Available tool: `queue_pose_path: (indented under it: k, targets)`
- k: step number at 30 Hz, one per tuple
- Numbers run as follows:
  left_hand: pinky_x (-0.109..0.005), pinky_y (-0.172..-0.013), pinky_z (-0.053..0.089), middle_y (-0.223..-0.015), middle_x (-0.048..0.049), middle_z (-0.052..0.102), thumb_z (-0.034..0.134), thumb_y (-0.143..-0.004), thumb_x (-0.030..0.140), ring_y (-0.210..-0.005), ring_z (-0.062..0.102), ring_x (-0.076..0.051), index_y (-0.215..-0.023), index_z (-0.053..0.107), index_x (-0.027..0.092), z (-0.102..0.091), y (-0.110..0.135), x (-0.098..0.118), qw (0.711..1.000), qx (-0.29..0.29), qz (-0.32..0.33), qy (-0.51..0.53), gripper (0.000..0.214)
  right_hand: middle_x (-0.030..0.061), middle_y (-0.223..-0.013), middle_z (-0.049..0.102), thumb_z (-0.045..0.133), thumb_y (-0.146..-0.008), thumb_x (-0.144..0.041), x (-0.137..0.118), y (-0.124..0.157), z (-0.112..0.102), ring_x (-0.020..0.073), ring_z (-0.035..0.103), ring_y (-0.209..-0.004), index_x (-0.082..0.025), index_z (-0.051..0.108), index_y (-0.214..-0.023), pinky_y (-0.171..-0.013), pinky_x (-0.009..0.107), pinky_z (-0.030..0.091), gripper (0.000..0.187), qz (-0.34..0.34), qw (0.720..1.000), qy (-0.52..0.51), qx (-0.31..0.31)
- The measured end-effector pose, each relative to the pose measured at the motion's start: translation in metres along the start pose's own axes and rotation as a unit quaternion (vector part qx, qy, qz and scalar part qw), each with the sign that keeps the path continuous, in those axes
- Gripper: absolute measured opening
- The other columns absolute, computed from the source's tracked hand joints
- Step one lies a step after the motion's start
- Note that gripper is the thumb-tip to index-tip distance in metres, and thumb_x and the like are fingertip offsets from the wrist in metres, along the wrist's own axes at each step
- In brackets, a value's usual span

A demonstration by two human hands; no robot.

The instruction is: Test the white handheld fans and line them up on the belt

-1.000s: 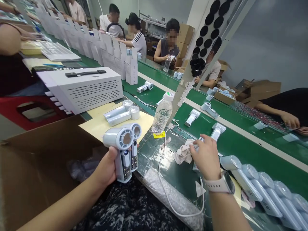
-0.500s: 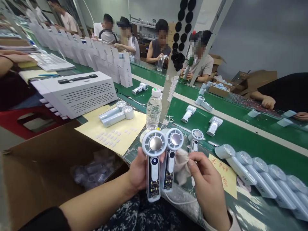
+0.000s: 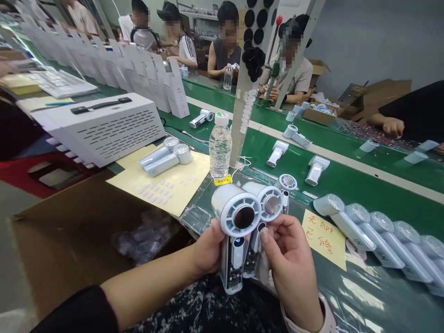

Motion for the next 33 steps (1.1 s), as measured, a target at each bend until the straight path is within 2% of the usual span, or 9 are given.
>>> queue_pose_path:
  k: [3, 5, 8, 12, 18, 22, 27, 33]
  targets:
    - [-0.023, -0.055, 0.044, -0.058, -0.0019, 0.058, 0.064, -0.065, 0.08, -0.053, 0.051, -0.013, -0.069, 0.066, 0.013, -0.002, 0.003, -0.001, 1.0, -0.003, -0.006, -0.003, 0.068, -0.0018, -0.083, 0.06, 0.071, -0.086, -0.038, 0.009, -0.001, 0.006, 0.0105, 0.055, -0.066, -0.025, 0.055, -0.093, -0.061, 0.021, 0.048, 0.022, 0.043, 0.996, -0.062, -0.055]
    - [-0.022, -0.052, 0.042, -0.057, -0.0014, 0.058, 0.063, -0.065, 0.081, -0.052, 0.05, -0.012, -0.069, 0.065, 0.013, -0.003, 0.005, -0.002, 1.0, -0.006, -0.01, 0.001, 0.068, -0.0026, -0.082, 0.059, 0.072, -0.086, -0.037, 0.012, -0.001, 0.008, 0.0101, 0.055, -0.068, -0.025, 0.054, -0.092, -0.063, 0.021, 0.047, 0.022, 0.054, 0.992, -0.086, -0.07]
    - [-0.021, -0.049, 0.039, -0.055, -0.0005, 0.056, 0.064, -0.062, 0.082, -0.049, 0.047, -0.011, -0.068, 0.064, 0.013, -0.006, 0.005, 0.0, 1.0, 0.002, -0.004, -0.017, 0.069, -0.0029, -0.081, 0.058, 0.072, -0.086, -0.037, 0.014, -0.001, 0.009, 0.0105, 0.055, -0.069, -0.025, 0.055, -0.095, -0.062, 0.021, 0.047, 0.023, 0.062, 0.991, -0.096, -0.07]
    - [-0.023, -0.052, 0.041, -0.059, -0.0021, 0.058, 0.065, -0.06, 0.083, -0.053, 0.05, -0.012, -0.067, 0.064, 0.013, -0.009, 0.006, -0.001, 0.999, 0.012, -0.007, -0.029, 0.071, -0.0038, -0.075, 0.055, 0.073, -0.085, -0.036, 0.014, -0.002, 0.011, 0.0106, 0.053, -0.067, -0.024, 0.055, -0.096, -0.061, 0.02, 0.046, 0.024, 0.055, 0.991, -0.092, -0.081]
    - [-0.023, -0.053, 0.042, -0.058, -0.0017, 0.056, 0.065, -0.062, 0.082, -0.053, 0.049, -0.012, -0.068, 0.065, 0.012, -0.01, 0.007, -0.002, 0.999, 0.009, 0.001, -0.032, 0.07, -0.0029, -0.077, 0.057, 0.072, -0.085, -0.035, 0.016, -0.002, 0.012, 0.0117, 0.057, -0.067, -0.024, 0.054, -0.102, -0.061, 0.022, 0.049, 0.026, 0.07, 0.988, -0.108, -0.079]
    - [-0.023, -0.052, 0.042, -0.057, -0.0013, 0.055, 0.065, -0.062, 0.081, -0.053, 0.049, -0.012, -0.068, 0.065, 0.012, -0.011, 0.008, -0.002, 1.0, 0.012, 0.002, -0.026, 0.069, -0.0048, -0.075, 0.056, 0.071, -0.086, -0.034, 0.016, -0.003, 0.014, 0.0104, 0.054, -0.061, -0.026, 0.054, -0.106, -0.056, 0.02, 0.045, 0.028, 0.077, 0.987, -0.118, -0.08]
    - [-0.024, -0.053, 0.043, -0.059, -0.0013, 0.056, 0.065, -0.064, 0.08, -0.052, 0.05, -0.012, -0.069, 0.066, 0.012, -0.011, 0.007, 0.002, 1.0, 0.009, 0.015, -0.025, 0.068, -0.0039, -0.077, 0.057, 0.072, -0.085, -0.034, 0.016, -0.005, 0.016, 0.0109, 0.055, -0.068, -0.025, 0.055, -0.105, -0.063, 0.02, 0.047, 0.028, 0.078, 0.986, -0.12, -0.081]
    - [-0.024, -0.053, 0.041, -0.06, -0.0022, 0.059, 0.068, -0.063, 0.078, -0.053, 0.05, -0.013, -0.071, 0.068, 0.012, -0.014, 0.008, 0.002, 1.0, 0.009, 0.012, -0.015, 0.066, -0.0049, -0.075, 0.055, 0.071, -0.086, -0.033, 0.016, -0.005, 0.02, 0.0108, 0.053, -0.063, -0.026, 0.054, -0.109, -0.057, 0.02, 0.045, 0.029, 0.08, 0.985, -0.119, -0.095]
Point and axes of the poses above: each hand's wrist, its own y-axis away from the middle knuckle, its own z-axis out of the palm, x = y × z, the point moved 7 cm from there along -y, towards the middle knuckle
